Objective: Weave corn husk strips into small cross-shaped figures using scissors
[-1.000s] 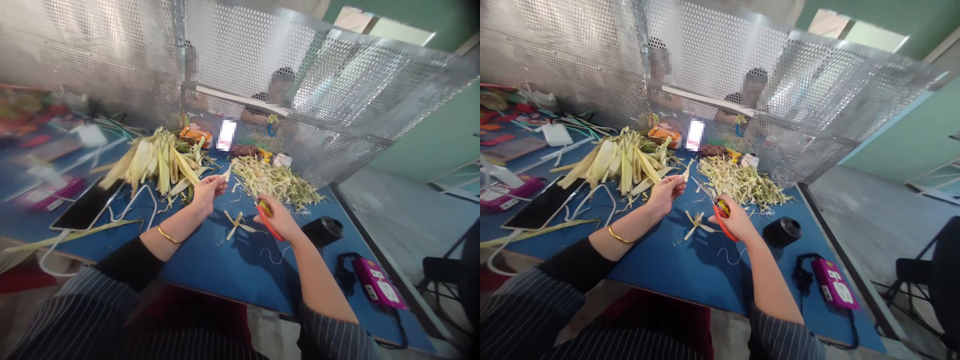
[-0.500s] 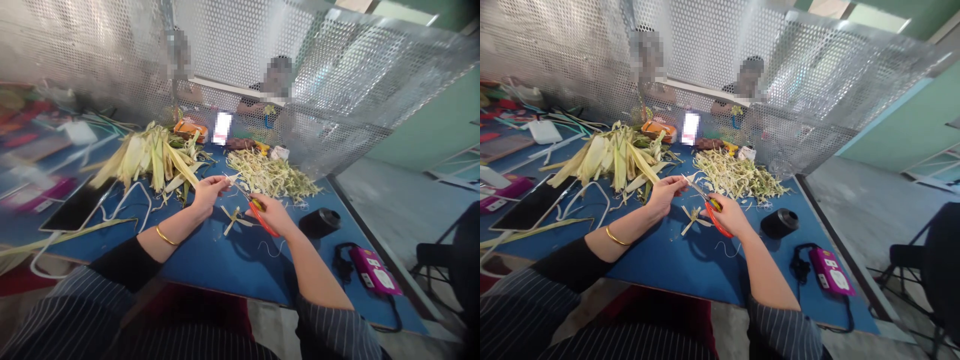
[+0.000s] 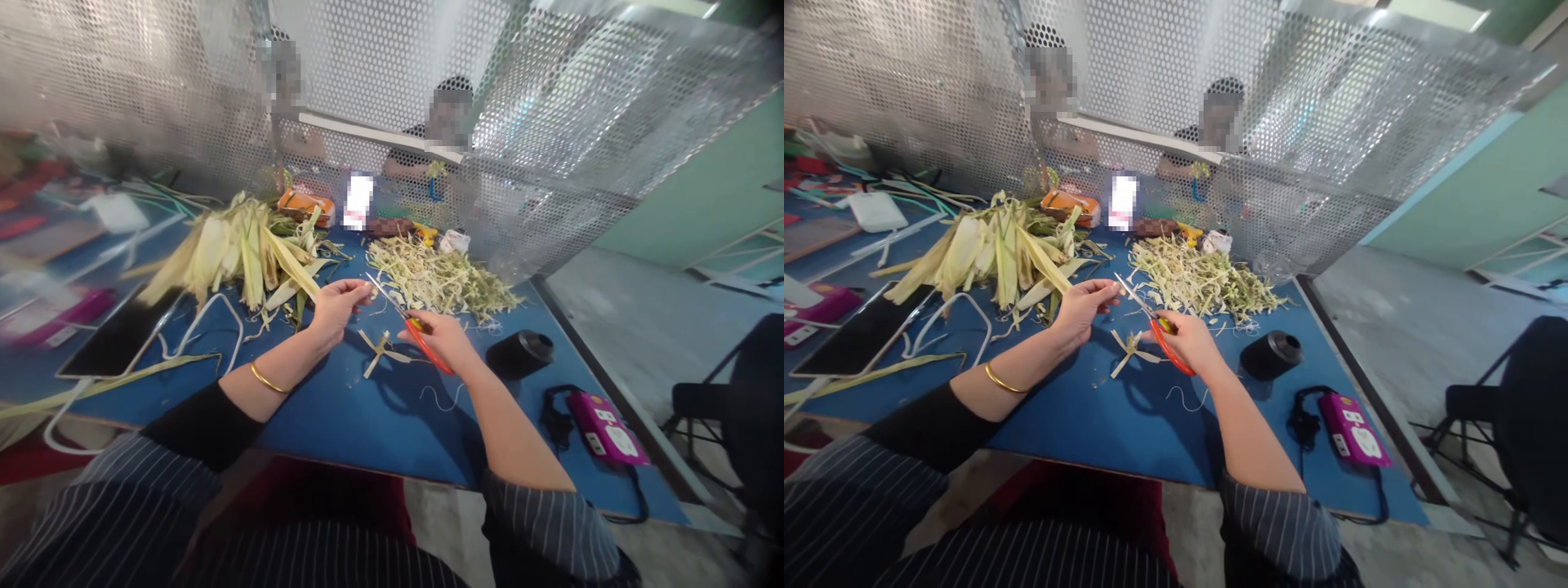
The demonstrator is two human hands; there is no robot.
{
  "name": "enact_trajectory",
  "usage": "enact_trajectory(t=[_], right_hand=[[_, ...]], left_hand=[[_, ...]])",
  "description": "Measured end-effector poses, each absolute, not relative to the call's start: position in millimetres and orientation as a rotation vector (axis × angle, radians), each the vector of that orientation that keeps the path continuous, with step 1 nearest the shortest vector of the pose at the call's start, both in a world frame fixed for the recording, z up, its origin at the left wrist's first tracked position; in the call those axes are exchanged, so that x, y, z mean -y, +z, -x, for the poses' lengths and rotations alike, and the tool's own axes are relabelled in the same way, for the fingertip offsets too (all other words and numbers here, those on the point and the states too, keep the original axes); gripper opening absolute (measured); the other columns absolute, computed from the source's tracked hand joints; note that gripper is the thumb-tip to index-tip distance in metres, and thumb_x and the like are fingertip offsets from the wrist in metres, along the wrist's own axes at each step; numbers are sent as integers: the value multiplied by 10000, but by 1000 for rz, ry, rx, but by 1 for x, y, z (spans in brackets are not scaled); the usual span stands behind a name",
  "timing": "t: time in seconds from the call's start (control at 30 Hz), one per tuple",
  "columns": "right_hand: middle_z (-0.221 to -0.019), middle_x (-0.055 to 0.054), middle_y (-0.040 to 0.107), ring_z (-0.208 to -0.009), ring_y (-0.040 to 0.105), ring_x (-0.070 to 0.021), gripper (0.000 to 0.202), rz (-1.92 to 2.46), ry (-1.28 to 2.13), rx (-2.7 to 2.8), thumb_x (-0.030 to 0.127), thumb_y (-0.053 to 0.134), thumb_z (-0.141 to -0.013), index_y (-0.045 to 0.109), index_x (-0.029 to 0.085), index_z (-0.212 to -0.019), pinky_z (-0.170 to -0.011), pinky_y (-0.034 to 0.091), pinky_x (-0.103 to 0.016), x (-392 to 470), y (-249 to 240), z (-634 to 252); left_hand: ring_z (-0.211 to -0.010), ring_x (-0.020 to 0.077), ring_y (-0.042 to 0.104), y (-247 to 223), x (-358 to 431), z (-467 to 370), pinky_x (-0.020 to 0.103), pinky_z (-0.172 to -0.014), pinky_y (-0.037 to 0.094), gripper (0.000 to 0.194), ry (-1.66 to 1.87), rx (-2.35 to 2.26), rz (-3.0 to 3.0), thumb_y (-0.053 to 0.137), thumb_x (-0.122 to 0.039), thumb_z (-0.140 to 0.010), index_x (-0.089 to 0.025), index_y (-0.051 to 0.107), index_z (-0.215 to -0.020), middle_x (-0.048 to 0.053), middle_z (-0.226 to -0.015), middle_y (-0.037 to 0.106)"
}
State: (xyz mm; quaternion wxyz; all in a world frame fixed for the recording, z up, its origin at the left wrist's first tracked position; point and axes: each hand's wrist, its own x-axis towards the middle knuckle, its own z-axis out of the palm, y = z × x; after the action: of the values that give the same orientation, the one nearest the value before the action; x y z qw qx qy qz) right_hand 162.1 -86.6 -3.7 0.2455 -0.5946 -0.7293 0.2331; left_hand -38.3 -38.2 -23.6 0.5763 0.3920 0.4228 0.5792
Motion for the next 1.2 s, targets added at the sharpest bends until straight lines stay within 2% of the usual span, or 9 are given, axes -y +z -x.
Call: enact_trajectory(t=[0.1, 0.2, 0.3, 0.5, 0.57, 0.63, 0.77, 0.9, 1.2], right_hand=[[-886, -48, 706, -786, 636, -213, 452, 1706, 487, 1943, 485, 598, -757, 663, 179, -1084, -725, 467, -309, 83, -8, -164], [-1004, -87, 699, -882, 641, -260, 501, 1926, 167, 1919, 526, 569, -770, 610, 212, -1158, -721, 461, -331, 78, -14, -167], [-964, -109, 699, -857, 646, -283, 547, 2146, -37, 1922, 536, 560, -771, 551, 210, -1209, -683, 456, -343, 73, -22, -171], [-1044, -116, 651, -933, 615, -246, 307, 1895, -154, 2076, 354, 571, -804, 637, 190, -1055, -786, 460, -337, 70, -34, -175], [-1050, -115, 645, -984, 597, -239, 251, 1696, -71, 2004, 349, 565, -819, 672, 184, -976, -863, 448, -353, 73, -29, -171], [-1031, -95, 659, -972, 608, -219, 269, 1507, 153, 1829, 372, 582, -814, 669, 190, -992, -889, 453, -365, 79, -22, -161], [-829, -18, 694, -745, 637, -164, 323, 1261, 742, 1552, 375, 691, -721, 651, 210, -995, -730, 509, -324, 95, -11, -132], [-719, 4, 670, -650, 590, -129, 187, 1221, 728, 1403, 355, 708, -710, 677, 197, -806, -661, 499, -290, 104, -12, -117], [-579, 32, 609, -546, 563, -101, 91, 1113, 955, 1196, 282, 691, -714, 665, 197, -732, -617, 504, -282, 99, -19, -121]], left_hand=[[-605, 106, 623, -24, 38, 39, 199, -504, 385, 296, 1335, -998, -867, 793, -371, -591, -148, 682, -751, 55, -754, 705], [-613, 102, 624, -23, 39, 39, 195, -506, 393, 281, 1313, -973, -839, 788, -354, -598, -149, 685, -761, 53, -765, 706], [-636, 103, 630, -21, 43, 38, 197, -527, 413, 271, 1284, -934, -846, 780, -330, -610, -150, 700, -796, 53, -778, 707], [-649, 104, 637, -12, 56, 35, 208, -567, 439, 214, 1241, -900, -860, 761, -303, -646, -146, 669, -758, 51, -769, 705], [-647, 104, 639, -10, 60, 33, 205, -561, 432, 197, 1243, -896, -892, 749, -300, -661, -149, 660, -751, 43, -763, 701], [-647, 108, 641, -9, 66, 30, 202, -549, 421, 185, 1253, -892, -944, 741, -297, -669, -153, 655, -747, 28, -735, 689], [-647, 102, 619, -9, 79, 22, 206, -575, 429, 167, 1277, -863, -1066, 724, -299, -687, -152, 666, -738, 16, -711, 679], [-620, 89, 585, -10, 87, 16, 209, -587, 432, 128, 1274, -875, -1122, 703, -269, -708, -147, 673, -729, 16, -694, 675], [-657, 102, 589, -16, 82, 17, 220, -614, 440, 136, 1222, -898, -1206, 697, -284, -710, -158, 662, -747, 11, -710, 657]])
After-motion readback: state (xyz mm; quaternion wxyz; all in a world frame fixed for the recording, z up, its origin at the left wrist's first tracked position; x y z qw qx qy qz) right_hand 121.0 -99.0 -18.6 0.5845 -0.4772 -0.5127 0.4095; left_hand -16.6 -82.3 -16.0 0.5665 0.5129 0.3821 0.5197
